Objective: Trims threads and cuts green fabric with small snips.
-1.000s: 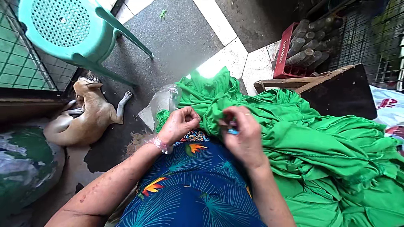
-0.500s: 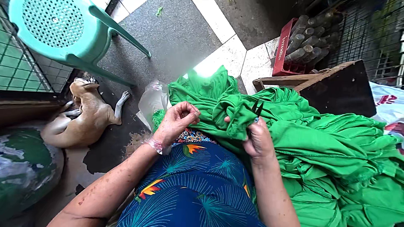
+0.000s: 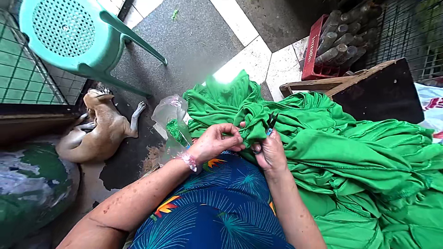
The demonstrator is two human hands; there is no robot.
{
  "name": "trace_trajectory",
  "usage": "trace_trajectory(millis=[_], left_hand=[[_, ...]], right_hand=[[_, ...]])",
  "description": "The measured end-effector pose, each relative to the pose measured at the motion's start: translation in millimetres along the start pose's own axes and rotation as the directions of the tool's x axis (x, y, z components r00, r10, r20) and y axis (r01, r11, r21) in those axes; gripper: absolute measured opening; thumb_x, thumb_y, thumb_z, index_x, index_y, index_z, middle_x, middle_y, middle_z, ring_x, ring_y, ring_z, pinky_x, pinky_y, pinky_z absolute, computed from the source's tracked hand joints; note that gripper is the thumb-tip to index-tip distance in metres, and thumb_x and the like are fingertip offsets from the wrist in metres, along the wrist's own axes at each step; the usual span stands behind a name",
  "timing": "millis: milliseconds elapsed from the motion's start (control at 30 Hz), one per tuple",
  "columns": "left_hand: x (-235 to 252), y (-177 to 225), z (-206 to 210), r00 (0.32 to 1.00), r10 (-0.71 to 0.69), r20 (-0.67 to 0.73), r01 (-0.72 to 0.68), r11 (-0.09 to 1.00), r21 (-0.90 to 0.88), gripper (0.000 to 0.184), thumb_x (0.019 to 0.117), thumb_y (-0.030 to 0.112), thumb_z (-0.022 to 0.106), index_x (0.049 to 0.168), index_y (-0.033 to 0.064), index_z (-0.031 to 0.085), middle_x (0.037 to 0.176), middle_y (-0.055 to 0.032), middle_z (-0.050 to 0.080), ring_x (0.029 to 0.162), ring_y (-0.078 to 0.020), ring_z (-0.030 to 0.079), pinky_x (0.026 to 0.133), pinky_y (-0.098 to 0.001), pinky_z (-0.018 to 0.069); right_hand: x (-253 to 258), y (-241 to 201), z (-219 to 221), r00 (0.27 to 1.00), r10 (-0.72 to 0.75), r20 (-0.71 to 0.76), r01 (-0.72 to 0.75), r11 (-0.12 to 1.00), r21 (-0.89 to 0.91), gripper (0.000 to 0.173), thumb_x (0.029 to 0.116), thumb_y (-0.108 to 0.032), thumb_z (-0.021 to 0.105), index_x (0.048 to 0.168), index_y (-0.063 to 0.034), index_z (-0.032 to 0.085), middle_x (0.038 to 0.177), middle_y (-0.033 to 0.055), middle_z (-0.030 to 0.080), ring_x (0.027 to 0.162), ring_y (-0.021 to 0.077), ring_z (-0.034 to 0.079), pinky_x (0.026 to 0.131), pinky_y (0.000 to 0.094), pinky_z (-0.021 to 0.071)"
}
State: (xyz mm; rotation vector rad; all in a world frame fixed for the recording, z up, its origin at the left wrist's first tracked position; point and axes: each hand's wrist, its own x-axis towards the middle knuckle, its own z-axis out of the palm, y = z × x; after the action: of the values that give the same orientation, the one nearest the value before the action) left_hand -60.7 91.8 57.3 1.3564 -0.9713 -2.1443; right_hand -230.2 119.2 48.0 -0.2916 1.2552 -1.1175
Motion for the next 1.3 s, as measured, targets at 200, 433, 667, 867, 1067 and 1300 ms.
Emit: trace_trajectory(millis=[200, 433, 667, 867, 1067, 1300], left_hand=[[9.7, -20.3, -3.8, 0.836, 0.549, 0.005, -0.462, 0.697, 0.548, 0.01, 0.0894, 0.006, 0.066, 0.083, -0.0016, 0.067, 0.099, -0.0114, 0.068, 0.082, -0.0067, 0.066, 0.074, -0.0192, 0.0565], [15.4, -17.0, -22.8, 0.808, 0.586, 0.061, -0.455, 0.555, 0.697, 0.012, 0.0922, 0.005, 0.065, 0.089, -0.0051, 0.07, 0.103, -0.0184, 0.069, 0.083, -0.0172, 0.07, 0.075, -0.0286, 0.059], [12.8, -27.6, -25.4, 0.927, 0.356, -0.118, -0.239, 0.802, 0.548, 0.012, 0.0945, 0.009, 0.068, 0.087, 0.0004, 0.071, 0.121, -0.012, 0.063, 0.11, -0.0089, 0.063, 0.088, -0.0218, 0.0554], [14.9, -24.2, -11.9, 0.916, 0.367, -0.163, -0.203, 0.773, 0.602, 0.021, 0.0905, 0.02, 0.077, 0.085, -0.0002, 0.074, 0.118, -0.014, 0.064, 0.099, -0.0116, 0.065, 0.083, -0.0249, 0.0552], [17.5, -20.8, -17.7, 0.929, 0.362, -0.078, -0.236, 0.741, 0.628, 0.013, 0.0903, 0.008, 0.075, 0.083, -0.003, 0.073, 0.114, -0.0164, 0.065, 0.094, -0.0134, 0.065, 0.082, -0.0261, 0.0553], [2.9, -9.7, -46.8, 0.972, 0.229, -0.05, -0.175, 0.85, 0.497, 0.013, 0.0925, 0.006, 0.071, 0.08, 0.0042, 0.073, 0.113, -0.0043, 0.069, 0.106, -0.0081, 0.062, 0.089, -0.0245, 0.0511]], right_hand=[[-22.9, -30.9, -2.0, 0.77, -0.604, 0.208, 0.485, 0.341, -0.805, 0.027, 0.0965, 0.004, 0.051, 0.123, 0.0073, 0.058, 0.12, 0.0184, 0.066, 0.092, 0.0122, 0.064, 0.076, 0.024, 0.0524], [13.8, -9.5, -3.2, 0.823, -0.404, 0.4, 0.51, 0.214, -0.833, 0.018, 0.0908, 0.004, 0.067, 0.109, 0.0054, 0.07, 0.105, 0.0208, 0.069, 0.088, 0.0295, 0.07, 0.076, 0.0435, 0.0582], [17.9, -1.3, -6.5, 0.823, -0.454, 0.343, 0.507, 0.312, -0.804, 0.016, 0.0895, 0.008, 0.066, 0.104, 0.0043, 0.07, 0.102, 0.0183, 0.068, 0.086, 0.0228, 0.066, 0.076, 0.0351, 0.0548], [21.4, 8.2, -7.5, 0.718, -0.559, 0.413, 0.625, 0.258, -0.737, 0.012, 0.0873, 0.01, 0.061, 0.094, 0.0049, 0.07, 0.089, 0.0147, 0.066, 0.075, 0.0155, 0.062, 0.068, 0.0246, 0.0519], [14.8, -4.2, -6.7, 0.809, -0.379, 0.45, 0.54, 0.178, -0.822, 0.03, 0.0835, 0.001, 0.064, 0.113, 0.0039, 0.067, 0.098, 0.0183, 0.07, 0.083, 0.0295, 0.069, 0.069, 0.0461, 0.0551], [10.6, -14.1, -16.0, 0.697, -0.331, 0.636, 0.68, 0.023, -0.733, 0.024, 0.0875, -0.004, 0.068, 0.11, -0.001, 0.073, 0.103, 0.0162, 0.073, 0.092, 0.0297, 0.072, 0.074, 0.0475, 0.055]])
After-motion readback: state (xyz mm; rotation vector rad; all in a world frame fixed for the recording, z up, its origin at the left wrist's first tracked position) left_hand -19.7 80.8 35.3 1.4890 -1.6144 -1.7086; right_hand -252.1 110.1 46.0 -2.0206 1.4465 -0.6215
